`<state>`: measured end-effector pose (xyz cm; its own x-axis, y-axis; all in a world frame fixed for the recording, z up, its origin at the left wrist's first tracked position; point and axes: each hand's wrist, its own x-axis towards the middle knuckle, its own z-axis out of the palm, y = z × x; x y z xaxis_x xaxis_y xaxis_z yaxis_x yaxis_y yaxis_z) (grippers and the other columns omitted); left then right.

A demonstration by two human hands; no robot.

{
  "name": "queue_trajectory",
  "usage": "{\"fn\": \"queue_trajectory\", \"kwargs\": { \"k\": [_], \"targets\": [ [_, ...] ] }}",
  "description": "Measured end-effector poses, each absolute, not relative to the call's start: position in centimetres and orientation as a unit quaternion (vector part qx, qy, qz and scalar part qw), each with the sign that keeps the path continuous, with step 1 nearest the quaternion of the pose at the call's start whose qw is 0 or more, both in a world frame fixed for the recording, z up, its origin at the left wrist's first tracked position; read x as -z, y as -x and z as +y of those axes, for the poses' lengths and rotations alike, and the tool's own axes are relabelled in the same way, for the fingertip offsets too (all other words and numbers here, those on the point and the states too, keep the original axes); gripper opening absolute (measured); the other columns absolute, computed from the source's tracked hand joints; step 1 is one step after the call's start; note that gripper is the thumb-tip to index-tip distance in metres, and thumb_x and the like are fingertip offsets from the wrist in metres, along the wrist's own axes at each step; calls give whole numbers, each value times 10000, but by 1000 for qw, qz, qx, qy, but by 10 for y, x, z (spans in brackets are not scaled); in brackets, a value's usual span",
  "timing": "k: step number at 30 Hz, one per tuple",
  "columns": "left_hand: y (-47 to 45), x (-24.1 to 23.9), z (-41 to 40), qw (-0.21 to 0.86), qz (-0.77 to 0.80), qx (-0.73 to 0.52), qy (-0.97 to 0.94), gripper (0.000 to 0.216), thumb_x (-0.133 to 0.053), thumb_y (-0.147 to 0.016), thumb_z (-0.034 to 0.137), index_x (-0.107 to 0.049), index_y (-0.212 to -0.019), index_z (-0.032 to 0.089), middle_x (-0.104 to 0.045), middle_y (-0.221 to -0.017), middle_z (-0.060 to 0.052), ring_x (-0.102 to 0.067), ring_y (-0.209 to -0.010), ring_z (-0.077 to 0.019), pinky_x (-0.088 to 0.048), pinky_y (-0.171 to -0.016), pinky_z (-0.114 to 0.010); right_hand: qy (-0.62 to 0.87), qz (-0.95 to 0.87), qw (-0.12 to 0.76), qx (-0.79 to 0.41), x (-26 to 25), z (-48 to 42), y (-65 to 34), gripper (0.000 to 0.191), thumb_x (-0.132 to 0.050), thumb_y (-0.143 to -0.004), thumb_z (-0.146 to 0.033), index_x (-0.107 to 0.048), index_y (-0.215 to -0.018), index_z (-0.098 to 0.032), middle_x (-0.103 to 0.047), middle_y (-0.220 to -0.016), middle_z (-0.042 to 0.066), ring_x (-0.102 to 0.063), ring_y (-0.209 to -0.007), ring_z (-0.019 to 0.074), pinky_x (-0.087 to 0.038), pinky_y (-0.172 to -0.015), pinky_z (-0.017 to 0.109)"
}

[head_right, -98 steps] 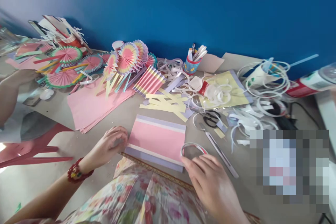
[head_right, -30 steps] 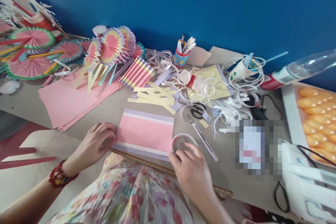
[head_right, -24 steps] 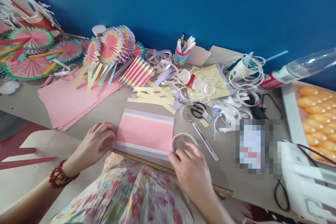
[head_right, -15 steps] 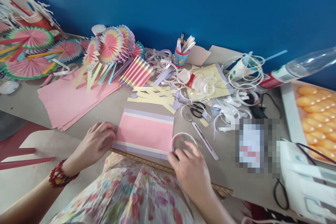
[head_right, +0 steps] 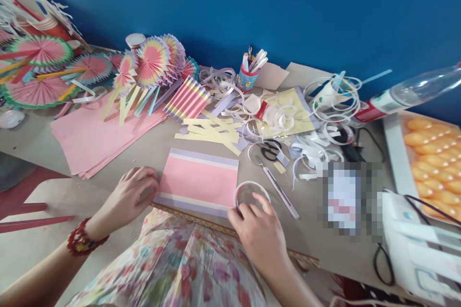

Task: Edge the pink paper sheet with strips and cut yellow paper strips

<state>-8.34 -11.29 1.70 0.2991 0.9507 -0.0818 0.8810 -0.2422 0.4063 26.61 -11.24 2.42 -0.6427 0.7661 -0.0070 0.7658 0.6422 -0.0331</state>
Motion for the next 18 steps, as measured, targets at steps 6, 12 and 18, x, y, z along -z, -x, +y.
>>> {"fn": "queue_trajectory", "kwargs": {
  "k": [6,12,18],
  "targets": [
    [84,-16,-113,190,583,-92,-784,76,-502,-863,182,-569,-845,213,-557,-1052,-56,-521,-988,-247,-418,-869,-394,428,-904,-3,-4,-25,-113,-262,221,-527,-813,-38,-636,-836,-229,-559,-662,-18,-522,-626,143,-314,-1034,416],
    [83,-18,-112,186,585,-94,-784,81,-497,-865,188,-568,-840,218,-563,-1047,-57,-527,-983,-246,-423,-872,-394,434,-901,-11,5,-25,-116,-258,247,-512,-809,-22,-641,-832,-231,-569,-659,-17,-531,-617,145,-310,-1022,412],
    [80,-22,-111,183,593,-83,-780,66,-513,-840,173,-554,-816,219,-558,-1030,-54,-524,-971,-245,-416,-883,-402,443,-896,-28,-1,-28,-115,-258,272,-515,-804,-7,-642,-848,-244,-575,-649,-26,-553,-618,144,-298,-1025,404]
  ]
}}
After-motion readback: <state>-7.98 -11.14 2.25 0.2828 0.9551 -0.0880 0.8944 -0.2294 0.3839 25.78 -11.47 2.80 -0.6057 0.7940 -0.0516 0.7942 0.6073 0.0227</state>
